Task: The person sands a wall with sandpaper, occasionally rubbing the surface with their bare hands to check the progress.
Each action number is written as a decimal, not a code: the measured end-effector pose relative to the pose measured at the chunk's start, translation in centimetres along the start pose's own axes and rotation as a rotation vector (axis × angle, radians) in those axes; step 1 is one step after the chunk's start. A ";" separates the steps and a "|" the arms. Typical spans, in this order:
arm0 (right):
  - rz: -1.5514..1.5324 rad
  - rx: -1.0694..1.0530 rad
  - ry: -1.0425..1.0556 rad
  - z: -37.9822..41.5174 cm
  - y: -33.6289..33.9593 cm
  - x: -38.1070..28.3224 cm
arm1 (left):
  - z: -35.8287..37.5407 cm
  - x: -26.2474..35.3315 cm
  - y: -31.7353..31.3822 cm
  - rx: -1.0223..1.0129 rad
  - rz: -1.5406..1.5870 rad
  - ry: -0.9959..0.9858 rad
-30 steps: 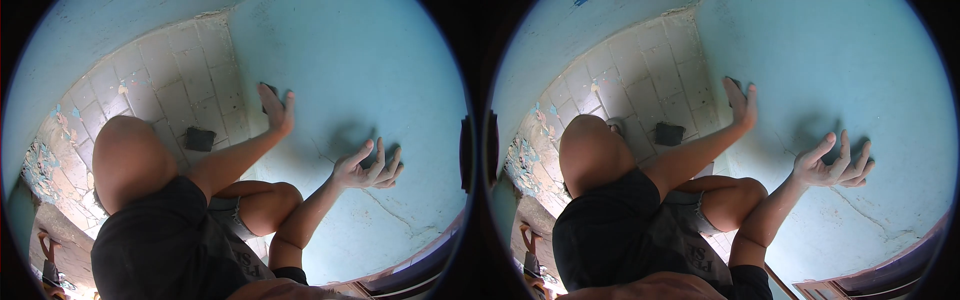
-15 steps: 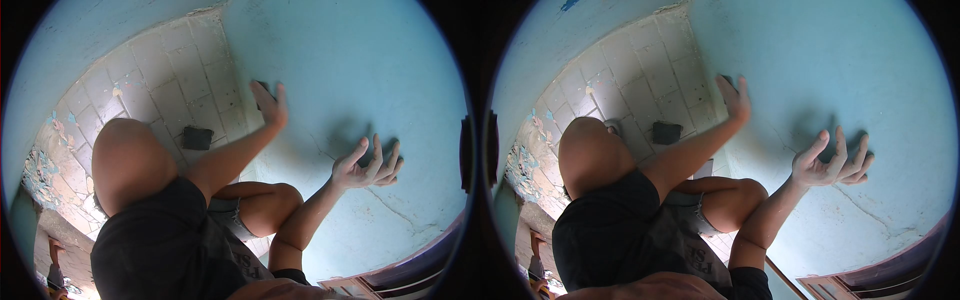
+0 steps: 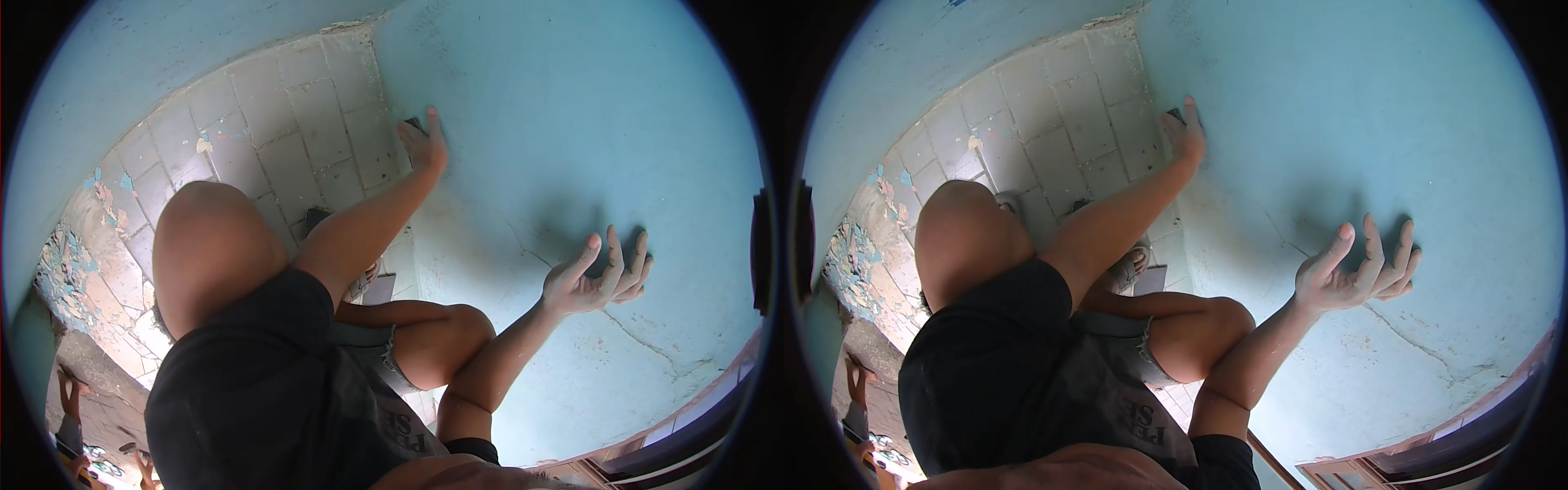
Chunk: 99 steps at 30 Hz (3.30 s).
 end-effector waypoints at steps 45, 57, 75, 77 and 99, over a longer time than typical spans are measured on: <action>0.095 0.136 0.001 -0.1 -0.3 -0.6 | 6.3 2.4 -3.7 -0.184 -0.163 -0.353; 0.025 0.161 0.002 -0.4 -0.2 -0.9 | 9.4 6.7 -7.0 -0.278 -0.302 -0.561; 0.095 0.170 0.046 -0.3 -0.3 -1.3 | 16.4 1.9 -4.9 -0.502 -0.383 -0.732; 0.066 0.176 0.020 -0.4 -0.6 -1.2 | 17.9 1.0 -5.0 -0.564 -0.409 -0.682; -0.061 0.122 0.041 -0.7 0.0 -0.7 | 13.8 1.7 -3.9 -0.544 -0.405 -0.729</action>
Point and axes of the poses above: each hand's wrist, its own z-axis away from the middle knuckle, its own y-axis out of the back of the hand, x = y × z, the point moved 10 cm from there along -z, towards the middle knuckle, and after that the axes turned 15 degrees about z, right-handed, at the moved point
